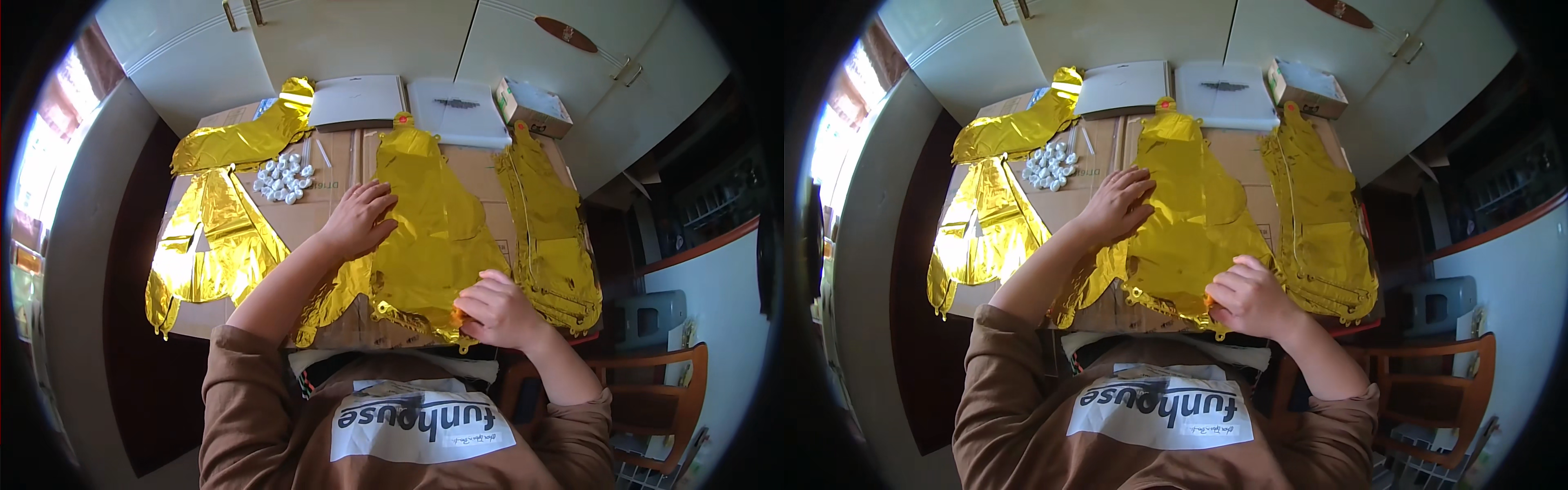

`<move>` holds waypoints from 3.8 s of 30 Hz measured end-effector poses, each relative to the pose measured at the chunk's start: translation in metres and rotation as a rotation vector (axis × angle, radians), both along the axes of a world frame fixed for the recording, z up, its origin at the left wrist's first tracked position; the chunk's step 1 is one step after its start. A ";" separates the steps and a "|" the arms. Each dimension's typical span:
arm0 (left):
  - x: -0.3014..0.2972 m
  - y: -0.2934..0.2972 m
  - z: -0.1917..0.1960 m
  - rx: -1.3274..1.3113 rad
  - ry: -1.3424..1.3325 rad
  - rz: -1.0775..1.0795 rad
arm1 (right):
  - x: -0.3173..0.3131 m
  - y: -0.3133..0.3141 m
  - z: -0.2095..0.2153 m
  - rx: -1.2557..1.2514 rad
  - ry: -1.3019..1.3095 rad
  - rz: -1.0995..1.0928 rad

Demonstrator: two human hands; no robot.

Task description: Organizing and folding gold foil letter balloons on a cardboard work surface.

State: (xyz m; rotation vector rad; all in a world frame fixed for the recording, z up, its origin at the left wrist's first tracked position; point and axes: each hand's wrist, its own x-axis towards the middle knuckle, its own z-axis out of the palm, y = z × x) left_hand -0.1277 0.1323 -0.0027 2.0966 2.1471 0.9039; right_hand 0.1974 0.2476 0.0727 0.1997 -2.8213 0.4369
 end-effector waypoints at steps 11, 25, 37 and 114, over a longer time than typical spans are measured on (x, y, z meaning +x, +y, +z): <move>0.006 -0.003 -0.011 -0.047 0.078 0.077 | 0.015 0.003 0.018 -0.308 -0.092 -0.040; 0.004 -0.004 -0.007 0.007 0.037 0.038 | -0.043 -0.011 -0.063 0.005 0.056 -0.207; 0.002 -0.003 -0.009 0.064 0.020 0.025 | -0.045 -0.003 -0.058 0.000 0.029 -0.182; 0.051 -0.020 0.008 0.029 0.144 -0.186 | 0.021 -0.085 -0.043 -0.079 0.329 -0.939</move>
